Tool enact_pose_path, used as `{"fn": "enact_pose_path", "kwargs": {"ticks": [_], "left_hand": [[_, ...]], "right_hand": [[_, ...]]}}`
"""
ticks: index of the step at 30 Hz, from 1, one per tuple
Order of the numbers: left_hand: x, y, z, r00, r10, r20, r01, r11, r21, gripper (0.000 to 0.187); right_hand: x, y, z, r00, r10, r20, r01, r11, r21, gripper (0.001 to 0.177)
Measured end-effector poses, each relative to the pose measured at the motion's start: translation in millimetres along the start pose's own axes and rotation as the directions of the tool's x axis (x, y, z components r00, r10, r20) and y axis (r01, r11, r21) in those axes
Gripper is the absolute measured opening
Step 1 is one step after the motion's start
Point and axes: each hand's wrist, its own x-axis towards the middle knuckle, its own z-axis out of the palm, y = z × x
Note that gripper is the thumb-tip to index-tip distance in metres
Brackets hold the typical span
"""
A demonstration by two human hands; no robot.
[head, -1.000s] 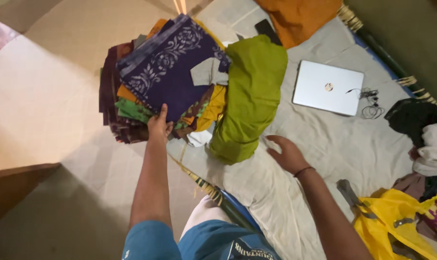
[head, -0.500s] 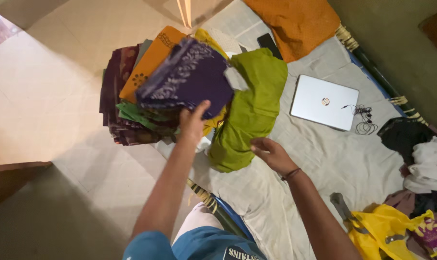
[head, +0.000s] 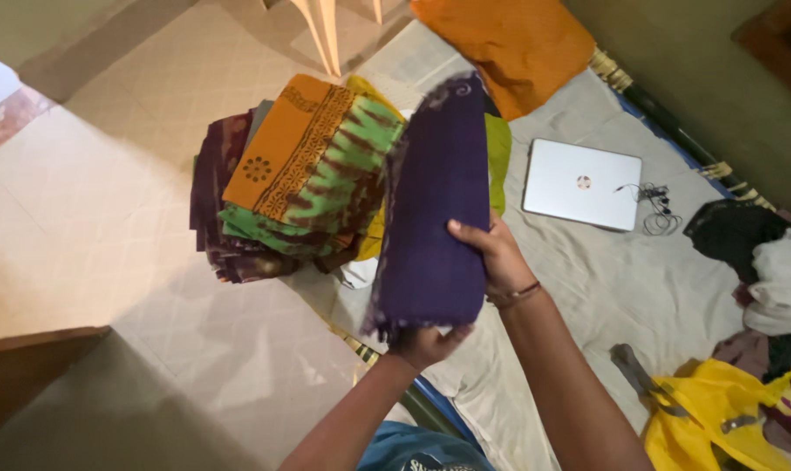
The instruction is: The person packs various fabrics and clothes into a yellow bag and a larger grey duffel bag by hand, folding the items and placing them inside before closing the duffel bag.
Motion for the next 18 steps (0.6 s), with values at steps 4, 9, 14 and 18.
{"fn": "enact_pose_path", "kwargs": {"ticks": [4, 9, 14, 18], "left_hand": [[-3, -25, 1, 0.963, -0.267, 0.013, 0.262, 0.933, -0.248, 0.057], [10, -51, -41, 0.802, -0.591, 0.085, 0.481, 0.555, -0.679, 0.058], [40, -71, -49, 0.64, -0.647, 0.414, 0.736, 0.361, -0.573, 0.059], [28, -50, 17, 0.599, -0.703, 0.384, 0.797, 0.572, -0.194, 0.062]], "right_hand": [[-46, -22, -27, 0.998, -0.065, 0.009, 0.065, 0.998, -0.014, 0.068], [-116, -52, -96, 0.993, -0.089, -0.074, 0.083, 0.993, -0.088, 0.081], [-175, -40, -189, 0.972, 0.022, -0.236, -0.096, 0.946, -0.308, 0.077], [-217, 5, -267, 0.926, 0.039, -0.376, -0.128, 0.968, -0.214, 0.072]]}}
